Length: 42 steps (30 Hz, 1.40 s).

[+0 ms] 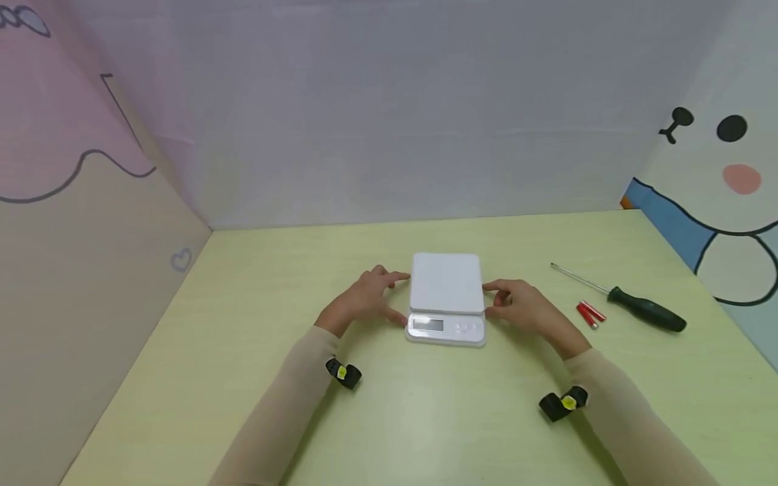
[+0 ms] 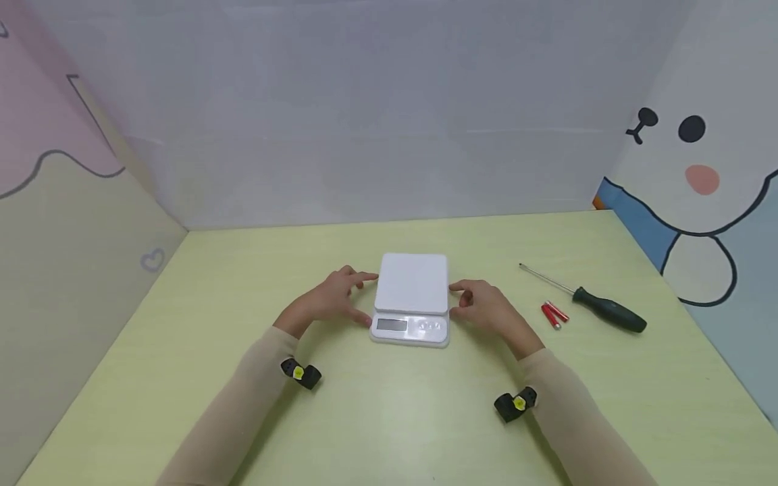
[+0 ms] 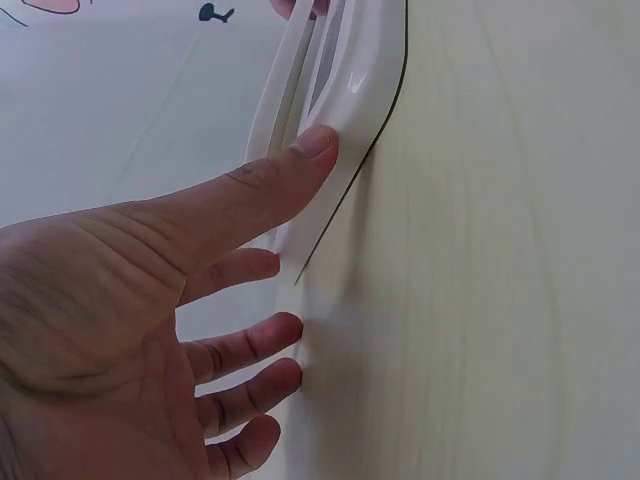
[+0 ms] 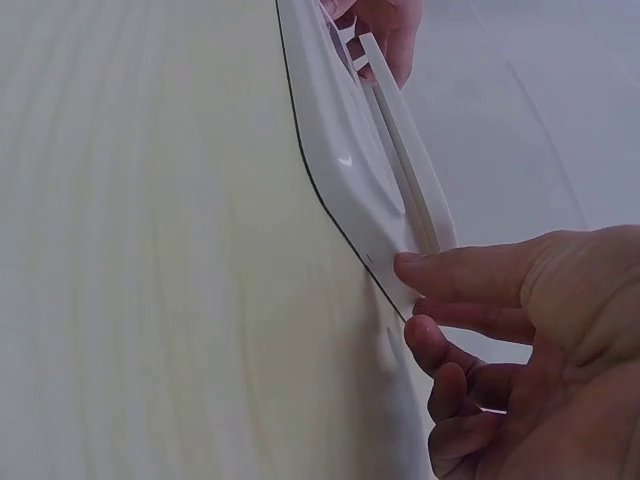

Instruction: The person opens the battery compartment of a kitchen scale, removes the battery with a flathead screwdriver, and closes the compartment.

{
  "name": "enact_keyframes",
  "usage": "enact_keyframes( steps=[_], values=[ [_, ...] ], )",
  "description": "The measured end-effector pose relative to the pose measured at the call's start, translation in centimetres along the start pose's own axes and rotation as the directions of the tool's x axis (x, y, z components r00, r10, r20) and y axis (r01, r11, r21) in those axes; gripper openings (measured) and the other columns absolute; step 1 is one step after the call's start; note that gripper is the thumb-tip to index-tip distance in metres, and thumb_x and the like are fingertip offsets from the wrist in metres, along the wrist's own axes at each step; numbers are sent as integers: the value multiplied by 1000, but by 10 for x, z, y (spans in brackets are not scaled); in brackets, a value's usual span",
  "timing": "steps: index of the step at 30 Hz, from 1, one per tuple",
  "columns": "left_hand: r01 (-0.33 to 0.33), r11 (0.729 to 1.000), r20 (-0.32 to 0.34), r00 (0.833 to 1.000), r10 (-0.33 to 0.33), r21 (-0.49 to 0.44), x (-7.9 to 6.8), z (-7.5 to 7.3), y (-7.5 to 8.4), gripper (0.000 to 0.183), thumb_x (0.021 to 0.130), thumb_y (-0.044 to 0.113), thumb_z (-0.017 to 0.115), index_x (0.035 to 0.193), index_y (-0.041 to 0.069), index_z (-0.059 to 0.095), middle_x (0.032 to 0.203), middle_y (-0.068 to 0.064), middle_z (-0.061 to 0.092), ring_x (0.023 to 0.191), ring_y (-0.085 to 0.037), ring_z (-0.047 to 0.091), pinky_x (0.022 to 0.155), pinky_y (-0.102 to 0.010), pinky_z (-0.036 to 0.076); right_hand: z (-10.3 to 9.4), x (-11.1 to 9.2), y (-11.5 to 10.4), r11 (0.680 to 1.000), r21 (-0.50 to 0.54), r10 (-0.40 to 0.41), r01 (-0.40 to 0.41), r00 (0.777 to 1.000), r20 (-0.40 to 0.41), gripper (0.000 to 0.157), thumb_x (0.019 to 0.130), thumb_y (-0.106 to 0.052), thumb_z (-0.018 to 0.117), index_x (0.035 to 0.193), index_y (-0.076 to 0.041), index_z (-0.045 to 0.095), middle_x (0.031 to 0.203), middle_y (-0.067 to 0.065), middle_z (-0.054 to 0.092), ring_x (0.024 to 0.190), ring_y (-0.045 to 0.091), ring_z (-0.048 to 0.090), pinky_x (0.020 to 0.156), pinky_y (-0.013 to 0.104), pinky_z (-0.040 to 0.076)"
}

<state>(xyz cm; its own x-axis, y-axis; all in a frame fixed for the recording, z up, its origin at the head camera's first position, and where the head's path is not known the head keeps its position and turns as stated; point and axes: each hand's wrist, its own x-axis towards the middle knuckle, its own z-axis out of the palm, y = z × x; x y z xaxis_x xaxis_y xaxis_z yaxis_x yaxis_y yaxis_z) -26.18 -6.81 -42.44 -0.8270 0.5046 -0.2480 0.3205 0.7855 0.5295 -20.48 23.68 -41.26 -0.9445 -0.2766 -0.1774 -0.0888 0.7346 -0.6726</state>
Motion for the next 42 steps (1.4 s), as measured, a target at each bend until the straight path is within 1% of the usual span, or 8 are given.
enact_keyframes(
  steps=[8, 17, 26, 30, 33, 38, 40, 42],
  values=[
    [8, 997, -38, 999, -5, 82, -8, 2, 11, 94, 67, 47, 88, 147, 26, 43, 123, -5, 50, 110, -23, 45, 92, -37, 43, -2, -3, -1, 999, -28, -22, 21, 999, -28, 47, 89, -6, 66, 133, 5, 56, 87, 10, 60, 77, 19, 51, 65, 29, 41],
    [9, 996, -44, 999, -5, 83, -8, 6, 17, 95, 66, 48, 88, 147, 26, 43, 124, -5, 49, 110, -23, 44, 92, -37, 43, -2, -8, 5, 999, -27, -36, 35, 999, -37, 46, 90, -6, 63, 134, 6, 54, 85, 10, 60, 74, 18, 49, 65, 29, 40],
    [-1, 997, -31, 1000, 4, 83, -2, 12, 16, 95, 65, 48, 88, 147, 27, 44, 124, -5, 48, 109, -23, 44, 91, -37, 43, -1, -16, 8, 1000, -6, 5, -5, 999, -37, 46, 92, -9, 64, 135, 5, 54, 89, 10, 62, 78, 19, 51, 66, 29, 42],
    [-15, 997, -28, 999, 18, 78, 1, 14, 17, 95, 66, 48, 88, 147, 27, 44, 125, -6, 48, 107, -22, 44, 88, -36, 44, -4, -20, 10, 999, 27, 25, -24, 999, -36, 45, 92, -13, 65, 133, 5, 56, 94, 12, 63, 82, 21, 54, 66, 29, 44],
    [-15, 998, -22, 1000, 17, 67, 1, 15, 18, 95, 67, 47, 88, 148, 27, 44, 126, -6, 47, 107, -22, 43, 87, -35, 44, -4, -20, 12, 998, 57, 14, -12, 999, -29, 45, 91, -12, 66, 130, 7, 57, 95, 13, 64, 82, 21, 56, 67, 29, 45],
    [-4, 999, -9, 1000, 4, 50, -1, 10, 18, 93, 69, 47, 86, 149, 26, 43, 128, -8, 47, 110, -24, 44, 88, -37, 45, -5, -18, 12, 998, 62, 4, -3, 1000, -15, 45, 90, -11, 67, 130, 7, 56, 95, 12, 65, 84, 20, 58, 68, 28, 47],
    [-16, 999, -33, 999, 17, 35, -6, 4, 18, 85, 75, 47, 83, 147, 23, 45, 128, -9, 48, 111, -25, 45, 88, -39, 46, -10, -18, 12, 997, 69, 20, -19, 1000, -9, 45, 92, -14, 66, 132, 5, 56, 99, 13, 65, 84, 21, 59, 67, 28, 47],
    [-67, 997, -74, 995, 65, -26, -18, -7, 23, 70, 82, 42, 77, 142, 20, 50, 125, -9, 51, 111, -26, 49, 87, -39, 47, -17, -19, 11, 996, 79, 35, -34, 999, -10, 45, 94, -19, 64, 133, 3, 55, 104, 15, 64, 84, 21, 59, 67, 29, 48]
  ],
)
